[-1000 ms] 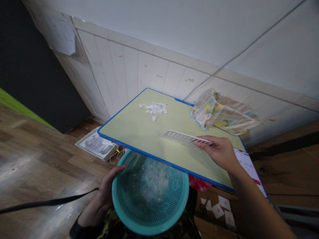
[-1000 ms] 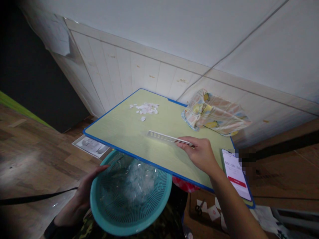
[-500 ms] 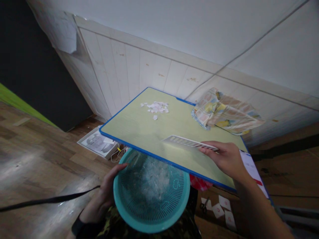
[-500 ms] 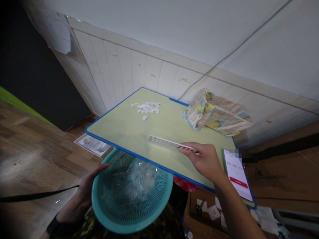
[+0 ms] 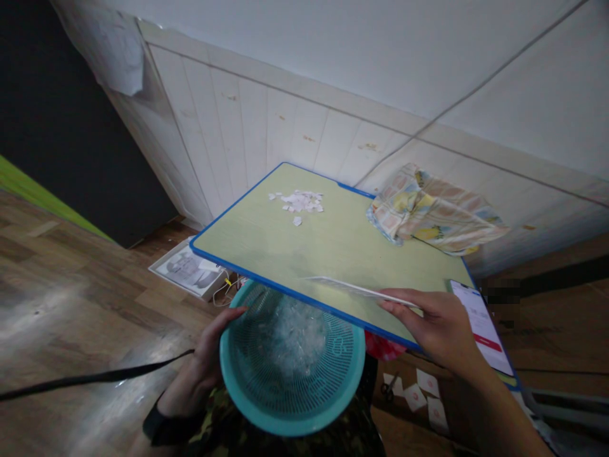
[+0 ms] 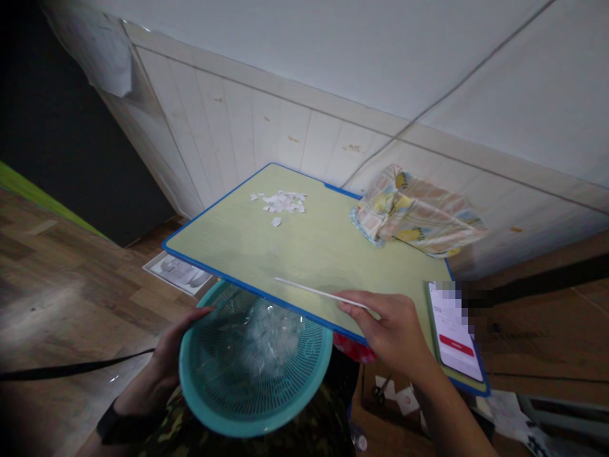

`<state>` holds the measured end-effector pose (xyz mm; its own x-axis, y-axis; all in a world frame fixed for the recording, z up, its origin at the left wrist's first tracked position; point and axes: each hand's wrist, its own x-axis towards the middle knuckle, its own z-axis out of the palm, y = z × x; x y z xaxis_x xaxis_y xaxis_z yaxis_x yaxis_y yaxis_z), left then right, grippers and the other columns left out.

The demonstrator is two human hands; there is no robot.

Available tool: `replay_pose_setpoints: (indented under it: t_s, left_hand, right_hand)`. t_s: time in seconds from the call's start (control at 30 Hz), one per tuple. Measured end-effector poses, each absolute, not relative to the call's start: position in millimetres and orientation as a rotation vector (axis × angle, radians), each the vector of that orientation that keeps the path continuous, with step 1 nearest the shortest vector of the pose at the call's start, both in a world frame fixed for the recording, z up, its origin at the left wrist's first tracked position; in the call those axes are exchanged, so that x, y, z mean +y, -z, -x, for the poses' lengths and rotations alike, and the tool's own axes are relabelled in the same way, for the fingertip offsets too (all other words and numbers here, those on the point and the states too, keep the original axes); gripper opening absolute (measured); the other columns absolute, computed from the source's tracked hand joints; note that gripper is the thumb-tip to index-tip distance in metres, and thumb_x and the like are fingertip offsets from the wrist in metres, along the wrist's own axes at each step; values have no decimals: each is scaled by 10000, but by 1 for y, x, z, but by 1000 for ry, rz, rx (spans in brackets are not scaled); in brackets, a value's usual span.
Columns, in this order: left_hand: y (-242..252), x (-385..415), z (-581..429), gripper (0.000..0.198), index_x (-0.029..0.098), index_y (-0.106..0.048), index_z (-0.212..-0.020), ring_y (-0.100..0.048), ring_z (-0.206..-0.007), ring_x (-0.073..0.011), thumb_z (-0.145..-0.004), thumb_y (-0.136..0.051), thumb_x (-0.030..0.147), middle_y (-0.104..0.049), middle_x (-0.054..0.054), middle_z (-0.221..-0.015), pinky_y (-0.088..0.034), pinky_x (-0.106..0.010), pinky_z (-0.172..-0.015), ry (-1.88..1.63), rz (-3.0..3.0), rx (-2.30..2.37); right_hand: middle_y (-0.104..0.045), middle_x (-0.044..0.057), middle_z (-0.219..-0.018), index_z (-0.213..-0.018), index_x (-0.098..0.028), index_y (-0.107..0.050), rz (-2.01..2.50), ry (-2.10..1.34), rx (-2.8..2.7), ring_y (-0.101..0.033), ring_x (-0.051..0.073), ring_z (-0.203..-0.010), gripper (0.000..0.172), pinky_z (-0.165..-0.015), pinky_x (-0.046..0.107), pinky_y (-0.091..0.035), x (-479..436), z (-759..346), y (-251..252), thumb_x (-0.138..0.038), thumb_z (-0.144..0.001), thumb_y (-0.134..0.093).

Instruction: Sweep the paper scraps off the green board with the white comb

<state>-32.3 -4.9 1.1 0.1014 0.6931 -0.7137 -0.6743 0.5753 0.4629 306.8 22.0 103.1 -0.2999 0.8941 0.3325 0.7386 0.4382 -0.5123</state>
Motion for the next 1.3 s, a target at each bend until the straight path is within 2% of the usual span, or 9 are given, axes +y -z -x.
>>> replay_pose_setpoints:
  t_s: [0.43, 0.63, 0.9, 1.1, 1.3]
  left_hand:
    - [-5, -3, 31, 337, 70, -780, -642, -704, -453, -217, -896, -565, 125, -767, -117, -568, -600, -299, -486, -1017, 9, 1087]
    - [-4, -1, 31, 377, 68, -784, -651, -705, -451, -220, -916, -521, 114, -764, -121, -565, -608, -309, -497, -1026, -13, 1071]
    - [-4, 1, 32, 398, 89, -780, -637, -713, -457, -228, -926, -513, 147, -759, -127, -554, -605, -300, -486, -998, 24, 1049]
    - [-2, 0, 33, 339, 36, -790, -724, -738, -515, -272, -915, -532, 144, -780, -176, -619, -636, -378, -579, -1021, 43, 1041]
    - [-2, 1, 36, 316, 45, -783, -717, -738, -514, -271, -903, -538, 120, -782, -169, -621, -632, -372, -548, -1032, 40, 1057]
  right_hand:
    - [-804, -18, -842, -924, -261, -782, 1229, -256, -2190, -762, 154, -657, 140, -624, 202, -598, 7, -301, -116, -188, -885, -668]
    - [-799, -25, -796, -884, -286, -796, 1280, -279, -2142, -740, 158, -587, 90, -559, 210, -581, 11, -311, -115, -252, -860, -716]
    - [-806, 34, -917, -948, -225, -802, 1399, -202, -1873, -766, 230, -796, 150, -698, 305, -602, 74, -303, -93, -296, -851, -713]
    - [-805, 36, -888, -932, -216, -803, 1356, -286, -1933, -752, 213, -757, 146, -675, 296, -580, 93, -298, -89, -286, -848, -707]
    - [-800, 24, -835, -899, -233, -803, 1392, -257, -2001, -737, 196, -698, 118, -603, 269, -546, 75, -312, -103, -297, -837, -725]
